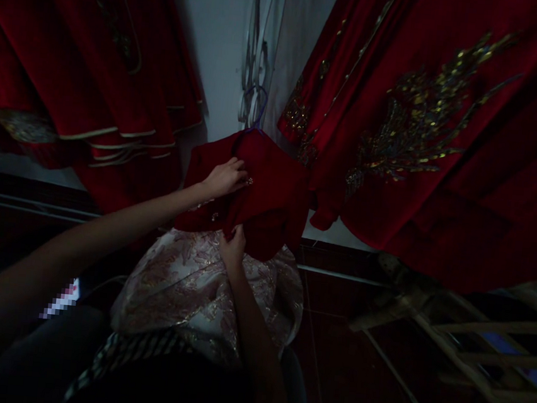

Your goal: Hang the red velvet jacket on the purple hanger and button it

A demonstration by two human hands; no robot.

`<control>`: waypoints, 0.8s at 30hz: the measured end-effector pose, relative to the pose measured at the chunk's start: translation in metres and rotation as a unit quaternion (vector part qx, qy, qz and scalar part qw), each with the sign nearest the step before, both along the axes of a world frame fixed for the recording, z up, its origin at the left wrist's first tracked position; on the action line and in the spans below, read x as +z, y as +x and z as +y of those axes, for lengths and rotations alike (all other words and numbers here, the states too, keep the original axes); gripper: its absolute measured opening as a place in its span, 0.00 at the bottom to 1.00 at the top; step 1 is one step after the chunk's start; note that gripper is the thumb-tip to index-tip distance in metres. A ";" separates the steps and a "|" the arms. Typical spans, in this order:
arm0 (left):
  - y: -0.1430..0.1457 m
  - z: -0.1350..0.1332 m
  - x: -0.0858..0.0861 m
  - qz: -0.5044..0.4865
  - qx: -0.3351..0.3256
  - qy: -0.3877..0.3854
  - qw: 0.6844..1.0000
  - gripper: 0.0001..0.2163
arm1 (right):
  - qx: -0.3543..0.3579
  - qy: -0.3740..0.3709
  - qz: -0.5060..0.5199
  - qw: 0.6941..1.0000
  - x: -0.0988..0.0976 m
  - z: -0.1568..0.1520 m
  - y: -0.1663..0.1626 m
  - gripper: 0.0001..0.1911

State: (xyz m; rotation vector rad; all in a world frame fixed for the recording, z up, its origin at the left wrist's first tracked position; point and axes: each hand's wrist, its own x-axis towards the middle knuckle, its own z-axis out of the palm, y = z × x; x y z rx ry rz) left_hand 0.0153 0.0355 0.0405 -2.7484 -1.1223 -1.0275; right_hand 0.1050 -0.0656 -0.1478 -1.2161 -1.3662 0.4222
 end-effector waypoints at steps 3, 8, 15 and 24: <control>0.001 0.009 0.009 0.004 -0.073 -0.018 0.997 0.02 | 0.002 0.002 0.010 1.000 0.002 -0.001 0.000 0.10; -0.001 0.017 0.009 -0.075 -0.137 -0.114 0.981 0.02 | 0.020 -0.010 0.033 0.999 0.008 -0.006 -0.001 0.13; 0.003 0.021 0.003 -0.207 -0.126 -0.175 0.954 0.05 | 0.032 0.023 0.030 0.999 0.025 -0.014 -0.002 0.13; -0.001 0.016 0.002 -0.169 -0.090 -0.101 0.976 0.02 | -0.025 0.115 0.039 0.992 0.077 -0.006 0.016 0.09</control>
